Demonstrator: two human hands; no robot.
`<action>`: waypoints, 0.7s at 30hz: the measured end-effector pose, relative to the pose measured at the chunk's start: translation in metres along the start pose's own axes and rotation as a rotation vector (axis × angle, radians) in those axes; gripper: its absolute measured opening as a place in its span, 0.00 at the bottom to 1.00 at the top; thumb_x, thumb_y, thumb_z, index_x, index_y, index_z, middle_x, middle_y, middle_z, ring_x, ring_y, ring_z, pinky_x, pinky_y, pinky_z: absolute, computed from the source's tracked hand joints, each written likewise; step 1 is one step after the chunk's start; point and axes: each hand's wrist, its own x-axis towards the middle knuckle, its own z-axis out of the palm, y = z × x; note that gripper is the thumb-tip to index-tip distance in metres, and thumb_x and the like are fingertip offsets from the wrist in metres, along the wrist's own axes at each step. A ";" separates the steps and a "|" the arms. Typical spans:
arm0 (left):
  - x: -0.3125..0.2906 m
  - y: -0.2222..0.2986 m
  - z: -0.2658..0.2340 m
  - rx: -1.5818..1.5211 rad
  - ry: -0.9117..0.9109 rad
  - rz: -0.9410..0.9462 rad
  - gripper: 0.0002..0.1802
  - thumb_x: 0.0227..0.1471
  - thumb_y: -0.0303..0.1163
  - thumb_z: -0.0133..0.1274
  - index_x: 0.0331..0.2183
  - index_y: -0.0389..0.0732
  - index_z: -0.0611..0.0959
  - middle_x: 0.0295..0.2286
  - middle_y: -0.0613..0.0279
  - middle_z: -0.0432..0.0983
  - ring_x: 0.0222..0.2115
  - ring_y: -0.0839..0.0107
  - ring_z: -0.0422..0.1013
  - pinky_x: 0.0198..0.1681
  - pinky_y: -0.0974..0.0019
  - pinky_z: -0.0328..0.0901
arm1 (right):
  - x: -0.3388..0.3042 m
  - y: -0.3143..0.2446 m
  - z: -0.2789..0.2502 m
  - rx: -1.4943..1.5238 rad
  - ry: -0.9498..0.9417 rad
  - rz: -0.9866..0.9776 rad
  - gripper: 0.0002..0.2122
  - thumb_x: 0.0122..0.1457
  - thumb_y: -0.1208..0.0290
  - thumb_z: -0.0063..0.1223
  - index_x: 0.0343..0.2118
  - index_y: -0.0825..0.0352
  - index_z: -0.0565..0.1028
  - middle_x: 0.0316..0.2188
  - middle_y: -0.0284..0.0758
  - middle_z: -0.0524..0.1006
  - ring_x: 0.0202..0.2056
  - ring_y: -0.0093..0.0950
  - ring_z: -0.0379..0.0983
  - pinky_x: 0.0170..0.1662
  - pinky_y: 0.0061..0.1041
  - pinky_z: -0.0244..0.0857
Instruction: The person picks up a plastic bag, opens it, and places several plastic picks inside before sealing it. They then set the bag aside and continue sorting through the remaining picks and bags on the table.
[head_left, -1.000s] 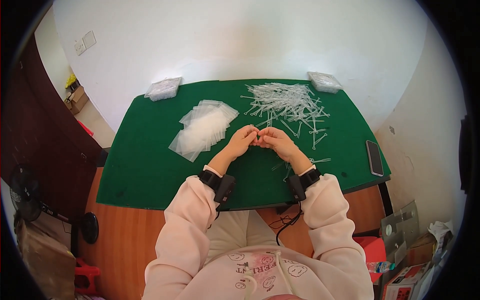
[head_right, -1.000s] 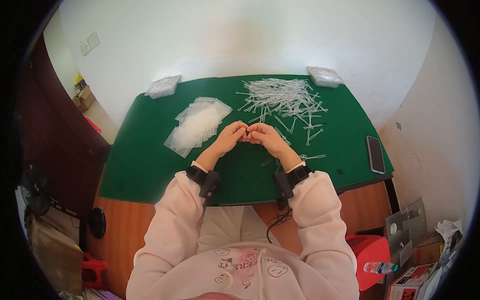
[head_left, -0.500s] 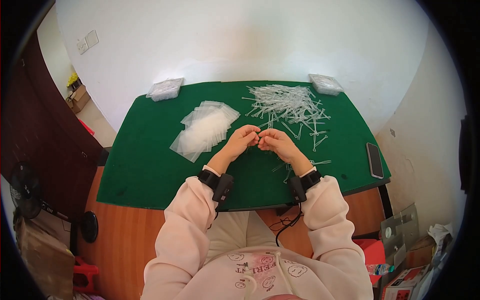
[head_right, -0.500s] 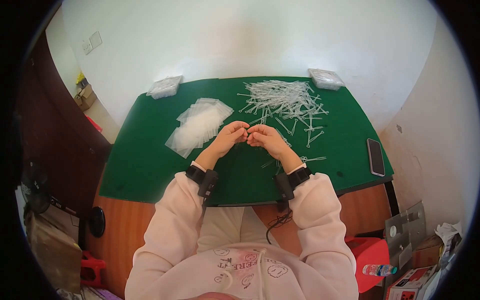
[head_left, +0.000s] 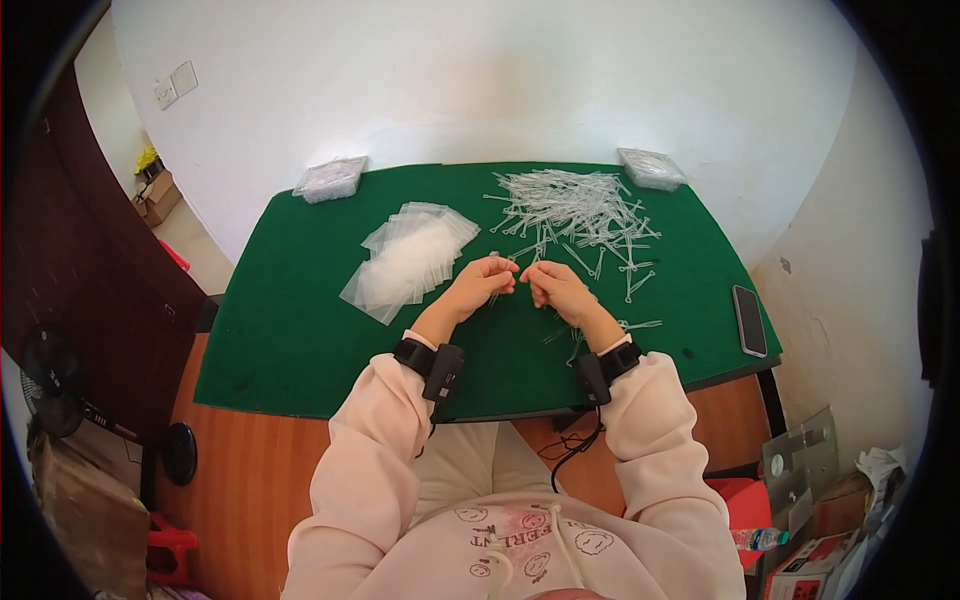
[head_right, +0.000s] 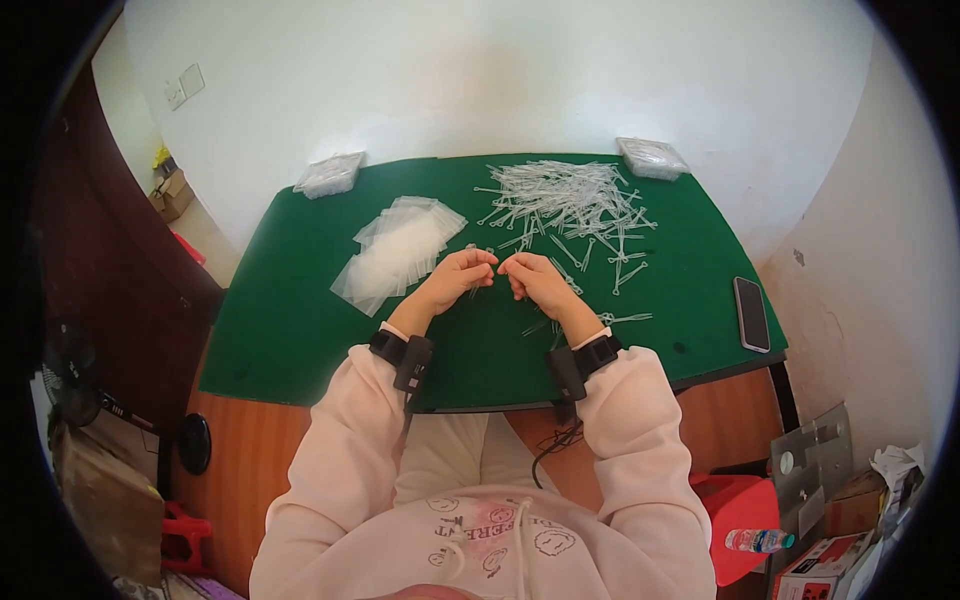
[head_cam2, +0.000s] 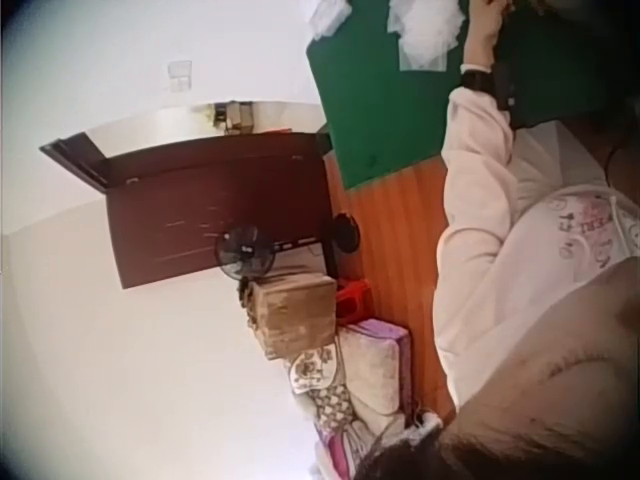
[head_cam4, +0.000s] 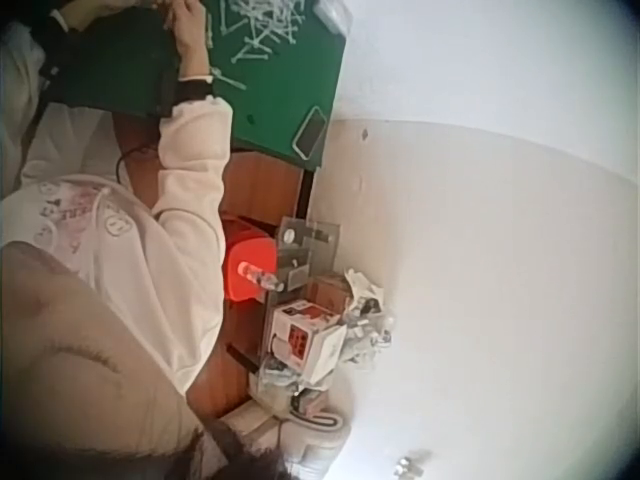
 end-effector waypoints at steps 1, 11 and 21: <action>-0.001 0.001 0.001 0.025 0.016 -0.008 0.10 0.52 0.28 0.47 0.38 0.36 0.74 0.30 0.68 0.70 0.30 0.80 0.67 0.37 0.77 0.63 | 0.000 0.000 -0.001 -0.009 0.006 0.014 0.06 0.57 0.71 0.43 0.30 0.67 0.70 0.17 0.25 0.65 0.20 0.17 0.63 0.26 0.16 0.60; 0.002 0.005 0.004 0.219 0.077 0.009 0.11 0.54 0.35 0.45 0.33 0.38 0.76 0.24 0.70 0.68 0.22 0.82 0.63 0.26 0.79 0.58 | 0.011 0.013 -0.036 -0.492 0.574 -0.527 0.10 0.53 0.67 0.49 0.22 0.68 0.72 0.14 0.28 0.67 0.17 0.23 0.63 0.21 0.23 0.57; 0.042 -0.017 0.017 1.107 0.347 0.496 0.12 0.49 0.38 0.47 0.28 0.39 0.79 0.22 0.57 0.73 0.26 0.63 0.70 0.30 0.61 0.64 | -0.009 -0.001 -0.044 -1.190 0.612 -0.122 0.07 0.43 0.66 0.56 0.24 0.63 0.76 0.25 0.39 0.74 0.29 0.38 0.72 0.32 0.33 0.66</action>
